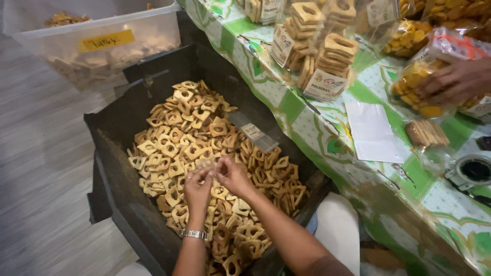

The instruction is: The person scoops star-shaped snacks from a large black bin and places them into clear plastic bags. They arrange the snacks inside the bags and set the filled packages onto a nearby table covered with a green patterned cloth.

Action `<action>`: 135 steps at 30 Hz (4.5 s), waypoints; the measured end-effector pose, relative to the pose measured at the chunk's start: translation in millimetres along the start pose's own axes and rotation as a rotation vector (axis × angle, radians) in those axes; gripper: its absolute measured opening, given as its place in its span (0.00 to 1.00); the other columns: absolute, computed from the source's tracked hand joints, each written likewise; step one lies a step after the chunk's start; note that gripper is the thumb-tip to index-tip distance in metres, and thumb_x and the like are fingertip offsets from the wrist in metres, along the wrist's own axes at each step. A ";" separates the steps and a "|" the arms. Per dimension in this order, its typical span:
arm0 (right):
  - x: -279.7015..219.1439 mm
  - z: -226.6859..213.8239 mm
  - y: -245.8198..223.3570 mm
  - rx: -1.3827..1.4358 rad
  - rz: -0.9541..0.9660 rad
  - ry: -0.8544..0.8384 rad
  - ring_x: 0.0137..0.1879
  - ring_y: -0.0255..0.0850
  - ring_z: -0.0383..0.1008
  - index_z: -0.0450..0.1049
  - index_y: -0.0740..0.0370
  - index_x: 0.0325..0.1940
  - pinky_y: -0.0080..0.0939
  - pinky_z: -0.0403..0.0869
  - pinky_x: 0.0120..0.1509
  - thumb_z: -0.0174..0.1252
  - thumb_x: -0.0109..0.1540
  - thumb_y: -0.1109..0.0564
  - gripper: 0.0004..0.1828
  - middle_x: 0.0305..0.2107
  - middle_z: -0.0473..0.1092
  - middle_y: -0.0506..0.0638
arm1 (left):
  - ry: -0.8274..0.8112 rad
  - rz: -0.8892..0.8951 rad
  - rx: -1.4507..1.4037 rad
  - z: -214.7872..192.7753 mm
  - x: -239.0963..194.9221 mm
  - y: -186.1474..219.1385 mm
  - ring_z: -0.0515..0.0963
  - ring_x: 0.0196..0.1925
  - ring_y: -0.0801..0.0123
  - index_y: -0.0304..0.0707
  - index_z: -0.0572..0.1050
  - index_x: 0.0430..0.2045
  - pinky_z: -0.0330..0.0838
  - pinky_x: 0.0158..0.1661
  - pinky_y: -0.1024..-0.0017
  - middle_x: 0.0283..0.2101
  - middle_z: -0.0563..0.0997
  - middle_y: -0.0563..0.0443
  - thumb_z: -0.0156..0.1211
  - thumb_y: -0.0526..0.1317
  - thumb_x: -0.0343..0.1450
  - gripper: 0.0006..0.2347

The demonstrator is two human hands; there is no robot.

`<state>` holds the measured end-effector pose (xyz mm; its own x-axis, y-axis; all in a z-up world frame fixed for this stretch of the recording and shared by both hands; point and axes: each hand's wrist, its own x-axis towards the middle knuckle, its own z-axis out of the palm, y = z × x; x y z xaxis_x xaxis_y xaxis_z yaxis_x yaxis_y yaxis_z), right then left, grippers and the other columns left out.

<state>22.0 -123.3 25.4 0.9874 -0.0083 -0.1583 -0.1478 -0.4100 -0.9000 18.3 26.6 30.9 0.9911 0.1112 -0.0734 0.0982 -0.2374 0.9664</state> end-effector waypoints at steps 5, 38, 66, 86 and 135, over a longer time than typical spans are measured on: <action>1.9 -18.7 -4.2 -0.143 -0.287 0.180 0.46 0.40 0.71 0.75 0.64 0.37 0.41 0.78 0.54 0.64 0.59 0.64 0.04 0.39 0.66 0.50 | 0.173 -0.104 -0.149 -27.4 -3.8 28.5 0.83 0.37 0.72 0.42 0.79 0.48 0.81 0.33 0.79 0.48 0.79 0.47 0.55 0.32 0.73 0.11; -19.5 19.1 -20.7 -0.216 -0.267 -0.517 0.82 0.55 0.43 0.53 0.41 0.78 0.62 0.44 0.81 0.26 0.67 0.26 0.39 0.78 0.46 0.51 | -0.180 -0.125 -0.146 -73.4 32.1 -13.9 0.78 0.57 0.74 0.48 0.76 0.61 0.72 0.55 0.71 0.62 0.78 0.49 0.54 0.47 0.78 0.17; -47.6 19.6 -41.0 -0.124 -0.450 -0.405 0.67 0.50 0.67 0.75 0.53 0.59 0.51 0.67 0.73 0.56 0.71 0.49 0.14 0.63 0.65 0.60 | -0.294 -0.472 -0.413 -53.2 34.1 -26.5 0.77 0.38 0.62 0.26 0.83 0.46 0.70 0.33 0.70 0.44 0.86 0.37 0.61 0.46 0.77 0.17; -33.8 8.4 -8.1 1.193 -0.007 -0.813 0.54 0.49 0.74 0.60 0.69 0.80 0.43 0.79 0.58 0.33 0.77 0.32 0.42 0.51 0.68 0.65 | -0.435 0.034 -0.464 -55.9 23.6 -9.6 0.83 0.56 0.58 0.32 0.81 0.49 0.71 0.63 0.57 0.56 0.84 0.45 0.58 0.56 0.71 0.24; -23.7 7.4 32.0 0.928 0.047 -0.799 0.50 0.44 0.79 0.74 0.64 0.52 0.45 0.82 0.56 0.55 0.71 0.44 0.19 0.42 0.75 0.57 | -0.993 -0.342 -0.544 -59.4 13.2 -10.2 0.53 0.67 0.22 0.53 0.46 0.80 0.44 0.65 0.36 0.73 0.56 0.17 0.59 0.27 0.61 0.47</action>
<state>-6.6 -129.5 -2.7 0.7153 0.6902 -0.1091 -0.4896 0.3836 -0.7830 25.0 87.8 34.7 0.5799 -0.7666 -0.2758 0.5589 0.1281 0.8193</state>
